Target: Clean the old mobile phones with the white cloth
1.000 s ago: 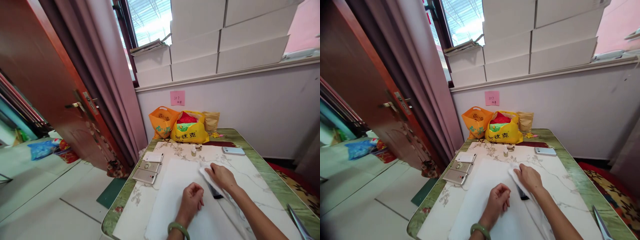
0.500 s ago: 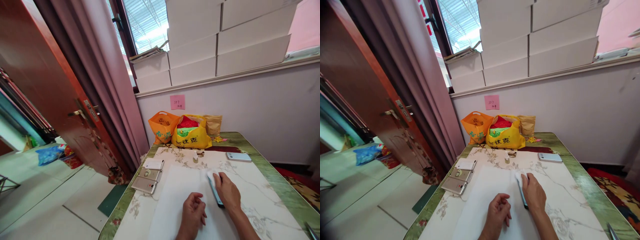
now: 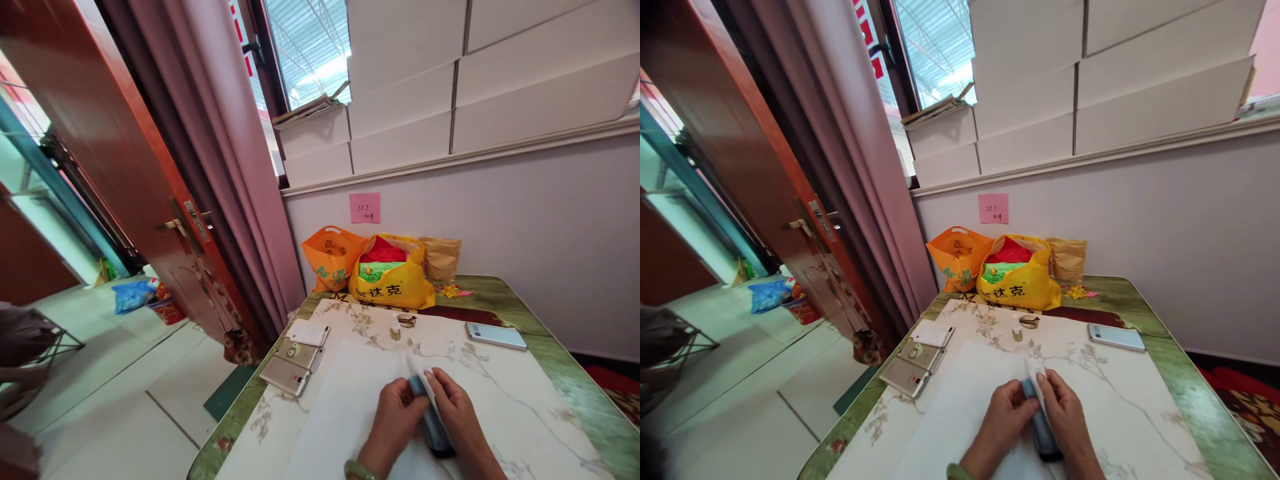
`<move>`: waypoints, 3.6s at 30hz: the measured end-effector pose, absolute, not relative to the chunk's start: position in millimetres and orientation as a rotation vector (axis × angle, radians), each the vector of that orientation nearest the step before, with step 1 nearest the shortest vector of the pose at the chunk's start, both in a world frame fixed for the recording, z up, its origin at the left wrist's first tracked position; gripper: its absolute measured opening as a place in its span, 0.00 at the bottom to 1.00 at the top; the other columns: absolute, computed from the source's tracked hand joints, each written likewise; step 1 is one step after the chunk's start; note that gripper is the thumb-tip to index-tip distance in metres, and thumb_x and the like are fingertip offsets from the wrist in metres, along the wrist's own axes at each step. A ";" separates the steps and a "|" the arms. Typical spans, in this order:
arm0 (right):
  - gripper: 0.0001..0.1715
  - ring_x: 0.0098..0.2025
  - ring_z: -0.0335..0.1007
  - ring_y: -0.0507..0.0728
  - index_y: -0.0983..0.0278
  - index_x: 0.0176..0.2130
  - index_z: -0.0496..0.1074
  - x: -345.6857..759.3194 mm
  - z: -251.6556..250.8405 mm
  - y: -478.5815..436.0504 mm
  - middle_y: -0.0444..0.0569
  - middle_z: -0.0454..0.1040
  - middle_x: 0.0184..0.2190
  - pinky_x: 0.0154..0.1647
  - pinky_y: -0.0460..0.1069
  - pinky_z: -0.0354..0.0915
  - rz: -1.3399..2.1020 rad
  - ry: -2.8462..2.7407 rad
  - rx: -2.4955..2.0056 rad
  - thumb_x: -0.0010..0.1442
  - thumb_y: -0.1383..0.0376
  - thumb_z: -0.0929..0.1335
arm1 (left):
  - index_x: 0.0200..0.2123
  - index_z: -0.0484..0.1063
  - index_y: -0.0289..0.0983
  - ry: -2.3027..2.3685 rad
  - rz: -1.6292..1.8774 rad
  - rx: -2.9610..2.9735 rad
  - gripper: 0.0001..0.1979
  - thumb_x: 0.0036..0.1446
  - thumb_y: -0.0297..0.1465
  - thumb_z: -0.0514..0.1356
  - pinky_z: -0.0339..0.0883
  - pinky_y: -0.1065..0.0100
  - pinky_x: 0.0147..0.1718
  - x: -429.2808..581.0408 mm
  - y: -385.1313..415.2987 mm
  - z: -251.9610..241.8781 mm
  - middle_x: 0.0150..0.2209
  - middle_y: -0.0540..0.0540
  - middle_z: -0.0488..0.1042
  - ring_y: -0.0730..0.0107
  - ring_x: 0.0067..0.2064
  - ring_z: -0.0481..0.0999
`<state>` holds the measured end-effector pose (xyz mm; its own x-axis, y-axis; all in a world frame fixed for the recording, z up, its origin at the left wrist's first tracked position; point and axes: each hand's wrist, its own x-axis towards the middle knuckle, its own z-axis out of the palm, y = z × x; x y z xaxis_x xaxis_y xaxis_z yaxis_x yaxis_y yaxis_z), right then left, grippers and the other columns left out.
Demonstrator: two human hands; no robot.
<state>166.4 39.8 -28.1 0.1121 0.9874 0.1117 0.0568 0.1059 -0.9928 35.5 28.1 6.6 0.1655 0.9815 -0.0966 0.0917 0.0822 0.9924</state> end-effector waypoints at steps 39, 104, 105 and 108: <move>0.27 0.27 0.58 0.53 0.62 0.26 0.64 133.9 -14.8 24.3 0.41 0.63 0.22 0.30 0.46 0.58 1.032 -1.351 -1.160 0.60 0.44 0.60 | 0.36 0.65 0.35 1.162 1.732 0.498 0.21 0.48 0.45 0.65 0.74 0.65 0.32 20.0 -10.6 21.8 0.27 0.49 0.74 0.69 0.27 0.78; 0.28 0.38 0.69 0.58 0.64 0.34 0.71 119.6 -25.8 25.5 0.51 0.75 0.32 0.41 0.49 0.63 0.997 -1.111 -1.266 0.62 0.45 0.58 | 0.17 0.60 0.38 1.592 1.341 1.321 0.21 0.55 0.45 0.56 0.50 0.70 0.24 33.7 2.0 9.1 0.18 0.53 0.60 0.73 0.24 0.58; 0.29 0.39 0.69 0.59 0.64 0.35 0.71 118.7 -27.1 25.3 0.52 0.76 0.34 0.42 0.50 0.63 0.973 -1.130 -1.284 0.62 0.45 0.57 | 0.17 0.60 0.38 1.622 1.362 1.320 0.21 0.55 0.45 0.55 0.50 0.70 0.24 35.3 5.1 8.1 0.18 0.53 0.61 0.73 0.24 0.58; 0.29 0.36 0.71 0.59 0.63 0.33 0.71 115.1 -28.5 23.8 0.53 0.76 0.33 0.39 0.50 0.63 0.911 -1.249 -1.335 0.64 0.46 0.54 | 0.18 0.60 0.39 1.722 1.424 1.309 0.20 0.57 0.44 0.54 0.51 0.70 0.25 37.3 17.9 7.6 0.19 0.52 0.62 0.72 0.24 0.59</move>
<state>115.1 23.8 -28.5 0.1668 0.9786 0.1209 0.1845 0.0894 -0.9788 37.3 17.9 7.6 -0.3784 0.9107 0.1657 0.3342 -0.0325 0.9419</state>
